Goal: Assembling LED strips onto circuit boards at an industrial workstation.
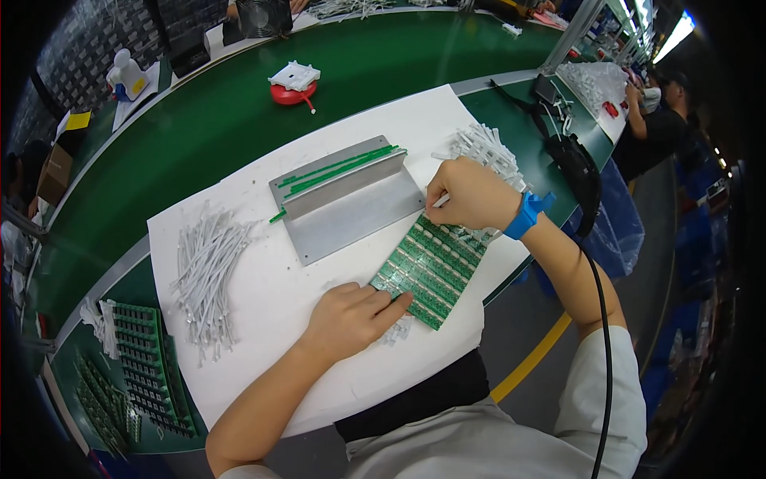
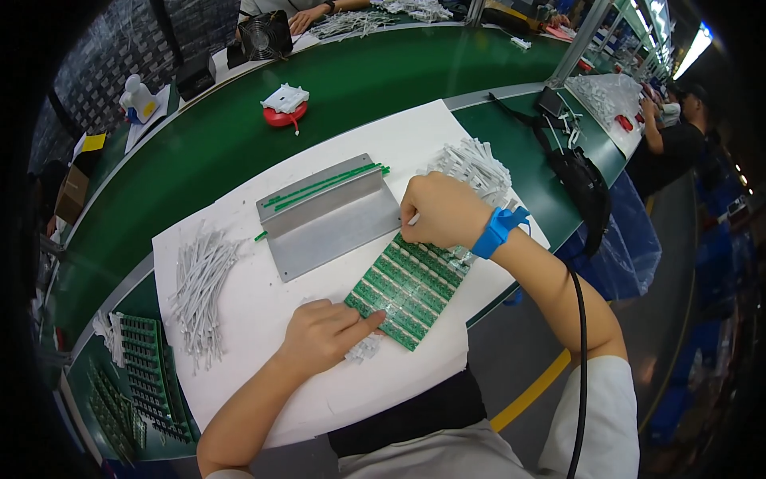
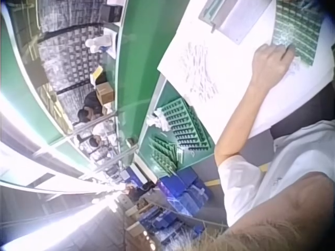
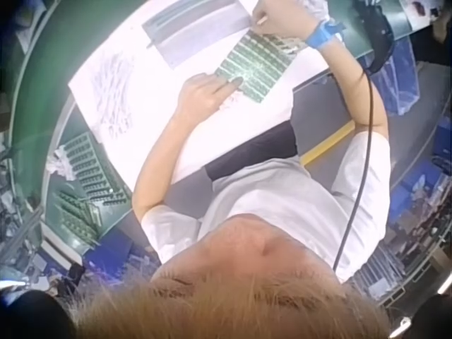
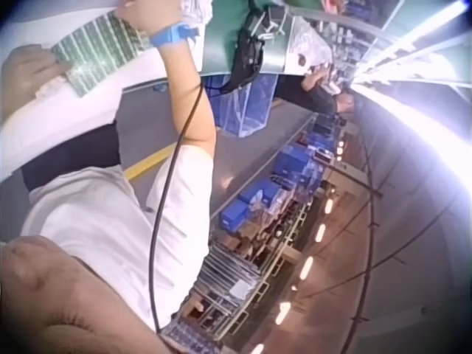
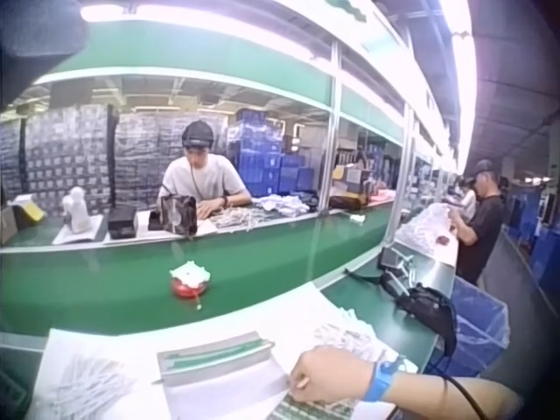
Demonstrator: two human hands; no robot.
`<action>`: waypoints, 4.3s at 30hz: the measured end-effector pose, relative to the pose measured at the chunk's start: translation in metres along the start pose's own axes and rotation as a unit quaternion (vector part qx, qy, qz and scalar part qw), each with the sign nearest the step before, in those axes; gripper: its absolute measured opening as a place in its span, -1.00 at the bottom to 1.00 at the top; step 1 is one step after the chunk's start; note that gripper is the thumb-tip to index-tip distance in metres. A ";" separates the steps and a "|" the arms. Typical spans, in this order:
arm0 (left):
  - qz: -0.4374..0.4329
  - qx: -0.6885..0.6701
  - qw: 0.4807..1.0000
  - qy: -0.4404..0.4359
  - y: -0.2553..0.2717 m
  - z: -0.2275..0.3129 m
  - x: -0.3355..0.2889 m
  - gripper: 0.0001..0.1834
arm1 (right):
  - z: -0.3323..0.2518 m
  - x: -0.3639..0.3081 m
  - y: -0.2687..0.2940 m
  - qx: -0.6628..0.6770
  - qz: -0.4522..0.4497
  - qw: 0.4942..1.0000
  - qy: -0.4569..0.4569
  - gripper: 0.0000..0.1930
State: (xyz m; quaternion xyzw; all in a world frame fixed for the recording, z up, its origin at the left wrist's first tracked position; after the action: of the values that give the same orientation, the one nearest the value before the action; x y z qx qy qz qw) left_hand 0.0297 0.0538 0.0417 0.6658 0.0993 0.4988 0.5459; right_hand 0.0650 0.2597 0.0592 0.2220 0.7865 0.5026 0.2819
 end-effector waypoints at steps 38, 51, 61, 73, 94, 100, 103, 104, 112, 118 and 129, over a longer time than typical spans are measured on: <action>0.011 -0.015 1.000 0.024 -0.001 -0.004 0.002 -0.62 | 0.017 0.008 -0.008 0.139 -0.097 0.985 0.008 -0.87; -0.002 -0.025 0.999 0.028 -0.005 -0.005 0.000 -0.55 | 0.011 -0.003 -0.002 0.136 -0.023 0.986 0.089 -0.87; 0.301 -0.615 0.645 0.340 -0.021 -0.049 -0.028 -0.64 | -0.052 -0.116 0.031 0.186 0.293 0.923 0.168 -0.64; 0.228 -0.622 0.642 0.386 -0.038 -0.036 -0.035 -0.36 | -0.078 -0.122 -0.052 0.446 0.234 0.861 0.066 -0.80; 0.174 -0.693 0.565 0.412 -0.037 -0.025 -0.034 -0.71 | -0.037 -0.126 -0.052 0.682 0.261 0.681 0.057 -0.91; 0.185 -0.436 0.806 0.354 -0.005 -0.045 -0.035 -0.85 | -0.046 -0.148 -0.015 0.494 0.294 0.801 0.167 -0.48; 0.229 -0.410 0.829 0.304 0.005 -0.040 -0.029 -0.85 | -0.077 -0.155 0.001 0.144 0.314 0.919 0.188 -0.58; 0.228 -0.411 0.829 0.302 0.004 -0.041 -0.030 -0.85 | -0.075 -0.147 -0.008 0.116 0.305 0.931 0.162 -0.72; 0.242 -0.374 0.836 0.320 0.006 -0.043 -0.033 -0.72 | -0.057 -0.115 -0.036 0.208 0.143 0.963 0.095 -0.87; 0.327 -0.270 0.831 0.360 0.008 -0.055 -0.059 -0.67 | -0.030 -0.077 0.006 0.090 0.170 0.979 0.067 -0.92; 0.328 -0.255 0.863 0.288 0.009 -0.050 -0.055 -0.68 | -0.009 -0.030 -0.008 -0.128 0.090 0.987 0.048 -0.87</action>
State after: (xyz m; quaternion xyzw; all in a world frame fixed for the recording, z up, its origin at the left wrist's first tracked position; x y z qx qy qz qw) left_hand -0.0394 0.0444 0.0132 0.3248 -0.1027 0.8264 0.4484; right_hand 0.0810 0.2316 0.0615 0.2294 0.7054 0.6323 0.2235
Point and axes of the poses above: each hand's wrist, its own x-axis towards the middle knuckle, its own y-axis out of the back of the hand, z = x × y, the point moved 9 cm from there along x, towards the middle knuckle, and after that the axes turned 13 degrees about -y, right-handed, at the moved point
